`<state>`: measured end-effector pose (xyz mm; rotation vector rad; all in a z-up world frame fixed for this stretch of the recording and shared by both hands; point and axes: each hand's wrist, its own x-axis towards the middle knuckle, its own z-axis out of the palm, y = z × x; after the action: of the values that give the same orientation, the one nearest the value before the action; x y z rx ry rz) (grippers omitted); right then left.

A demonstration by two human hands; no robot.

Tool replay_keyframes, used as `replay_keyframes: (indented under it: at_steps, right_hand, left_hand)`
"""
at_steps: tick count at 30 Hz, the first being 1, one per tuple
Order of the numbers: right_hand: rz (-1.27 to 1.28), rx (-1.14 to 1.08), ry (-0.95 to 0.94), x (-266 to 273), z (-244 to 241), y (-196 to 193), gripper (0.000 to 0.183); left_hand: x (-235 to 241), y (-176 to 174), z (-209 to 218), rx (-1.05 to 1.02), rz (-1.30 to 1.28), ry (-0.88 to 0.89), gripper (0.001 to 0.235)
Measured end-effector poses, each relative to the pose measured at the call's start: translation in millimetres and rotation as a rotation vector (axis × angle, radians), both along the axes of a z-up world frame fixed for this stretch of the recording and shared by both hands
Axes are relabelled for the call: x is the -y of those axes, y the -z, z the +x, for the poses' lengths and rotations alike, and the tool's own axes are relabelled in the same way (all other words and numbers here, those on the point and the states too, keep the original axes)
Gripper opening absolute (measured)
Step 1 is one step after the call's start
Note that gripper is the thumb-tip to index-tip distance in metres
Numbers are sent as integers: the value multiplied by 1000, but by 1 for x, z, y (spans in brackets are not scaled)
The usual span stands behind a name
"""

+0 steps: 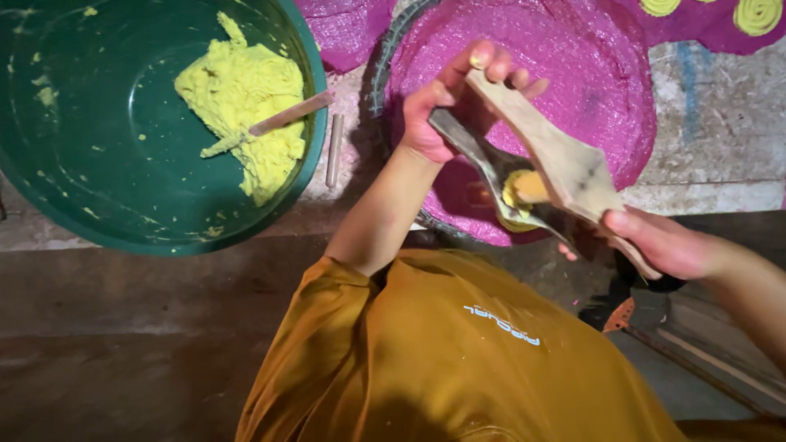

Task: The person uses a manual dough extruder to pipe yellow dough into spiral shapes onto a pink mat. They repeatedly load dough into the device, squeeze the handle to extrude the spirals, and use a spatula to transfer more dough from a green bowl into the extruder.

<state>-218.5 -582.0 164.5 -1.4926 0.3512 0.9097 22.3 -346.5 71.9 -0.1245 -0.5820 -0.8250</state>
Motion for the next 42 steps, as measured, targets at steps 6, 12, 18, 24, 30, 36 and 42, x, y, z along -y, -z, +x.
replay_keyframes:
  at_steps: [6,12,18,24,30,36,42]
  right_hand:
    - [-281,171,-119,-23,6,30,91]
    - [-350,113,-76,-15,12,11,86]
    - [-282,210,-8,-34,21,11,80]
    - [-218,142,-6,-23,2,-13,78]
    - [-310,266,2,-21,17,-21,75]
    - [-139,282,53,-55,26,2,74]
    - [-209,125,16,-26,-8,-11,75]
  left_hand:
    - [-6,16,7,-133,-35,3,29]
    - [3,12,3,-209,-37,-34,29]
    - [-18,-9,21,-111,-35,-59,30]
    - [-15,-23,-6,-131,-49,-88,30]
    - [5,-33,17,-79,-77,-85,31]
    - [-31,-29,28,-26,-37,-125,36]
    - [-20,-27,-12,-128,5,-157,36]
